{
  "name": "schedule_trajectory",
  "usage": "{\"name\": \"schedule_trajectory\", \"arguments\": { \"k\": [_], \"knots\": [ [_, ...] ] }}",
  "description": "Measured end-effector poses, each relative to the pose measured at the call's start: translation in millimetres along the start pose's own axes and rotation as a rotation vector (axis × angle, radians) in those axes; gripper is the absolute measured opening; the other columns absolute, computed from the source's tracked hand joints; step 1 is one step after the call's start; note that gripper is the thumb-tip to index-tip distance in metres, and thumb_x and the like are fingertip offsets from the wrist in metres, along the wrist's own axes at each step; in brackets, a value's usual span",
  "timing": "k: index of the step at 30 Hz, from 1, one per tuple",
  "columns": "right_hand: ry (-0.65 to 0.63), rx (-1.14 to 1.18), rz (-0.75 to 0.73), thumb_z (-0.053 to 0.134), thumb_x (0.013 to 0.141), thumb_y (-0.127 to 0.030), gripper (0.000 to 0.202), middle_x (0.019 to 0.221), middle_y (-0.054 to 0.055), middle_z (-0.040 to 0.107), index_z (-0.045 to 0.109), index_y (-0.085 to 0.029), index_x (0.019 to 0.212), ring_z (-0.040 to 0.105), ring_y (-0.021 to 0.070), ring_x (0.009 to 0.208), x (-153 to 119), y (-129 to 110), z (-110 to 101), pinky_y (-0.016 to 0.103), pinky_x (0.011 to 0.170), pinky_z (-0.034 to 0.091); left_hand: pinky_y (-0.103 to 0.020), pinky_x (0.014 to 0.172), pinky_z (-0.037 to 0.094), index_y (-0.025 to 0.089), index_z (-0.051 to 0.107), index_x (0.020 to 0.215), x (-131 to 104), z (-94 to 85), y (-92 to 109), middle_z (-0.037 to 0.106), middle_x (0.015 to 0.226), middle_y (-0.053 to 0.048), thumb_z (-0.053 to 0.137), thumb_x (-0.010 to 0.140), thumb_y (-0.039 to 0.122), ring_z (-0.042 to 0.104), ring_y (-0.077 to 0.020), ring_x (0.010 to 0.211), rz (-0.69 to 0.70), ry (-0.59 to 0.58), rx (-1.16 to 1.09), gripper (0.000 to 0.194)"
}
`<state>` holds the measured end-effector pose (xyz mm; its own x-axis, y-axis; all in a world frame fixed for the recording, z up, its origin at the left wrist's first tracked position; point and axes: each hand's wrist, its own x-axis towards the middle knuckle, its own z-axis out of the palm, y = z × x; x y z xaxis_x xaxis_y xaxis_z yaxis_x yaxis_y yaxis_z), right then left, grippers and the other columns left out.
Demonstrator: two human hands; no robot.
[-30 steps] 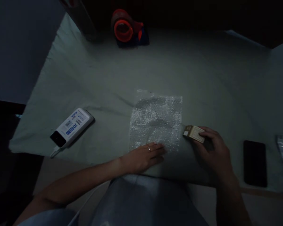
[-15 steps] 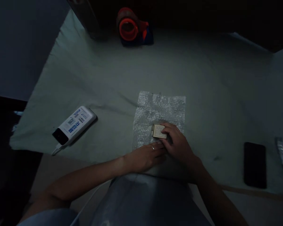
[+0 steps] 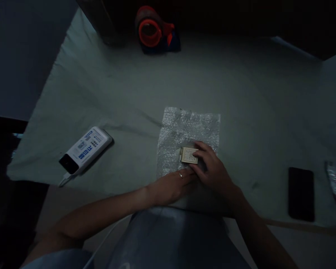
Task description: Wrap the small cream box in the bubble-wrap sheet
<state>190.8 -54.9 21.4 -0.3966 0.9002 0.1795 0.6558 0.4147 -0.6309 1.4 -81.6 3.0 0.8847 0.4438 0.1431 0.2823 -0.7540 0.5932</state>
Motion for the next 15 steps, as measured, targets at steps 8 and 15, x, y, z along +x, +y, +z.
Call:
{"name": "schedule_trajectory", "arguments": {
  "k": [8,15],
  "knots": [
    [-0.211,-0.127,-0.037,0.061,0.080,-0.041,0.036,0.105,0.014,0.066,0.058,-0.016,0.105,0.063,0.0264,0.096,-30,-27,-29,0.041,0.080,0.054,-0.037,0.075,0.052,0.013,0.058,0.080,-8,-38.7,11,0.059,0.089,-0.011,0.050,0.089,0.023,0.054,-0.0218,0.085,-0.378,0.123,0.120,0.016],
    [-0.151,-0.026,0.103,0.043,0.094,-0.022,0.017,0.087,0.005,0.067,0.059,-0.019,0.090,0.062,0.0174,0.085,-12,-17,-31,0.032,0.077,0.050,-0.036,0.082,0.052,0.013,0.059,0.089,6,-60.4,0,0.060,0.105,-0.013,0.049,0.091,0.022,0.056,-0.0221,0.098,-0.391,0.294,0.105,0.013]
  ]
}}
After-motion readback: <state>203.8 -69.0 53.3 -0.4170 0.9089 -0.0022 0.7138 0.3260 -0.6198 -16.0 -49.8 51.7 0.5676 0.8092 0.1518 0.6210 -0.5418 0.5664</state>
